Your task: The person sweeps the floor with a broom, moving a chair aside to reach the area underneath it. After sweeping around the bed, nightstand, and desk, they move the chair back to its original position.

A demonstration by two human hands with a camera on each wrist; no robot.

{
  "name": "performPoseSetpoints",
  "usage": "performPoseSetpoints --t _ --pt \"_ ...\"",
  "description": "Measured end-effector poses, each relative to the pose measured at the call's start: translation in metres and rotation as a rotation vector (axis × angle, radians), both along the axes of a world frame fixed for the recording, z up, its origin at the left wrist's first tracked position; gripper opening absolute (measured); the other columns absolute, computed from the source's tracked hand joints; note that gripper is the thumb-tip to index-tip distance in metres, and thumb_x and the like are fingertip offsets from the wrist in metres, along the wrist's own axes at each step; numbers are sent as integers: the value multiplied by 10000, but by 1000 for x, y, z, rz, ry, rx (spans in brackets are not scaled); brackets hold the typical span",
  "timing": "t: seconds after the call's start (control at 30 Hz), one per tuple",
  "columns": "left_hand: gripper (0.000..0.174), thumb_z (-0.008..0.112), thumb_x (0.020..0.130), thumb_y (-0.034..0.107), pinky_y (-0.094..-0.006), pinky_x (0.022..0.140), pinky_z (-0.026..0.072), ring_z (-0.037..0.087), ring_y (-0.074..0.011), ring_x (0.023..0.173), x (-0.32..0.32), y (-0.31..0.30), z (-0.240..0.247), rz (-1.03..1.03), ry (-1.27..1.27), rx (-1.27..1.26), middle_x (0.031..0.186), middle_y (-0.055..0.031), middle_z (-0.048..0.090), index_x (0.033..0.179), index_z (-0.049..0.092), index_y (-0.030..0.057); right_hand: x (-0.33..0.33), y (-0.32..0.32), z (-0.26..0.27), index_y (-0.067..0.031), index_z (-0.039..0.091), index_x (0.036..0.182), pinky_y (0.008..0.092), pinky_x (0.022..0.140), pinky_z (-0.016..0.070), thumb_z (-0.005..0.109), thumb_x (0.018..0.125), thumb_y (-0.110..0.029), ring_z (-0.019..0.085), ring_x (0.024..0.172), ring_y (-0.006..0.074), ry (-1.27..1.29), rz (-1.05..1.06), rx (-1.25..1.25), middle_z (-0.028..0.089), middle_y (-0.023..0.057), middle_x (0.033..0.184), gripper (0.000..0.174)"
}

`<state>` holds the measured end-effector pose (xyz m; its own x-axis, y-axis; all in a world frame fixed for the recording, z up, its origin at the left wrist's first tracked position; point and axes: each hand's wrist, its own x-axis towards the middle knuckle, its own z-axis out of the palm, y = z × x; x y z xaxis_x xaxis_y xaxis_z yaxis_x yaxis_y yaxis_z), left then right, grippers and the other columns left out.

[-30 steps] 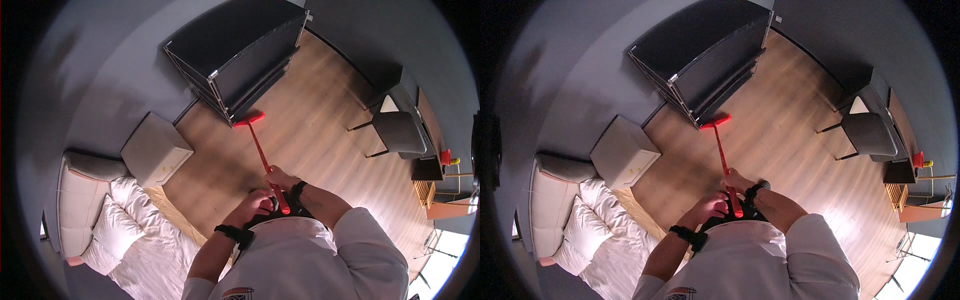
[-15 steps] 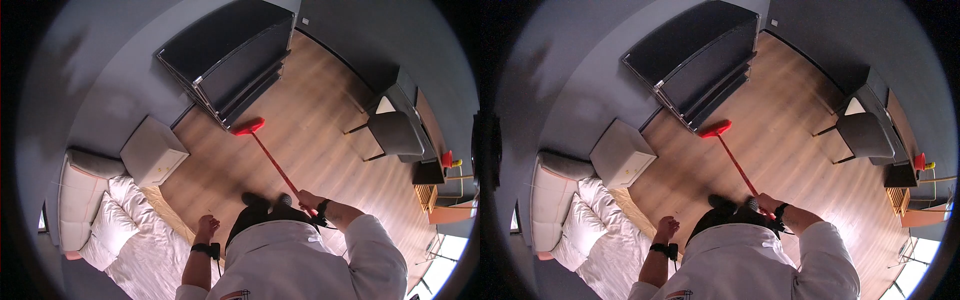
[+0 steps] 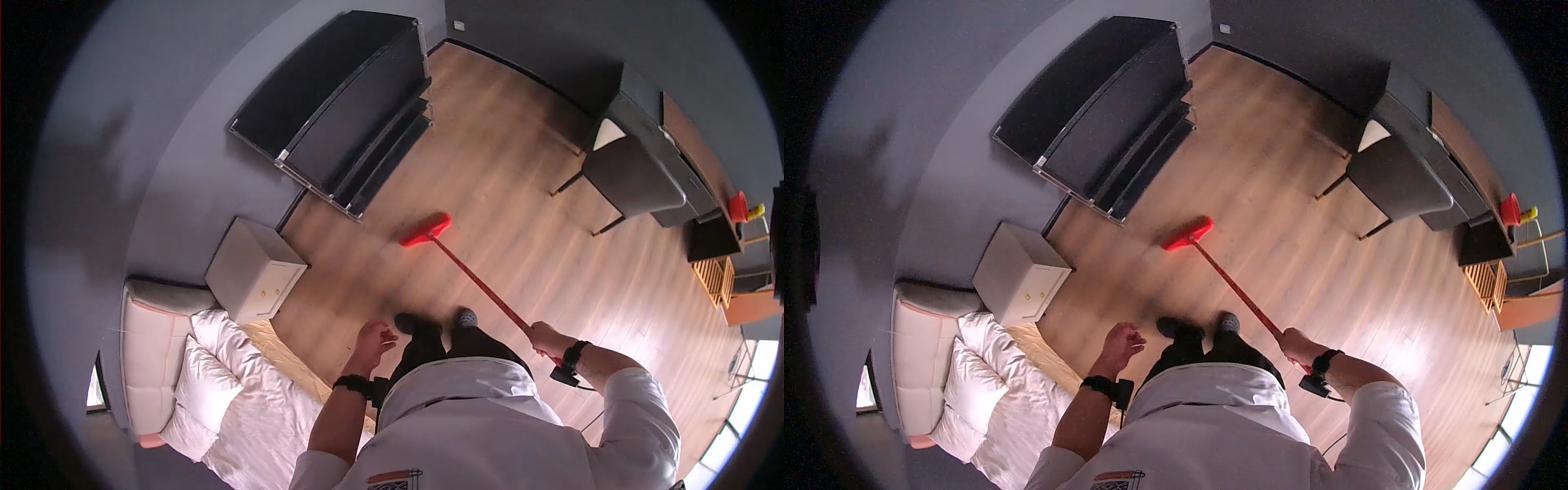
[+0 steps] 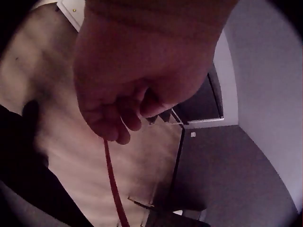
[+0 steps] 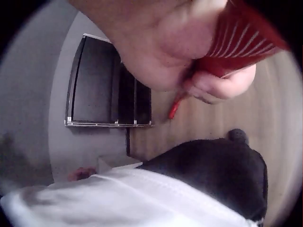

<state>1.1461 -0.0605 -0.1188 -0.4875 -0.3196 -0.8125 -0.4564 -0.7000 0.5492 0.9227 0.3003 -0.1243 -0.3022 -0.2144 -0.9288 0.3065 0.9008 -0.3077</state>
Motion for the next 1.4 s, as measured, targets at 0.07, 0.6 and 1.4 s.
performPoseSetpoints --t 0.07,0.6,1.4 --pt "88 479 790 132 -329 623 488 583 -203 697 -14 14 4 -48 -5 -14 729 -53 533 872 490 105 -5 4 6 -6 479 670 324 307 370 394 897 -343 485 353 194 37 71 -13 465 83 460 415" --pt "110 488 766 105 -325 592 493 587 -202 659 -3 2 11 -119 -88 -66 733 -58 533 874 501 87 49 55 -64 -36 450 635 370 316 319 303 871 -400 456 341 224 -158 -27 6 462 94 446 459" --pt "168 437 852 229 -329 632 491 581 -191 699 35 -85 49 -543 88 72 769 -79 549 912 486 79 126 -291 -68 -24 430 861 401 554 527 455 871 -251 569 553 242 -330 -852 -385 528 105 659 229"
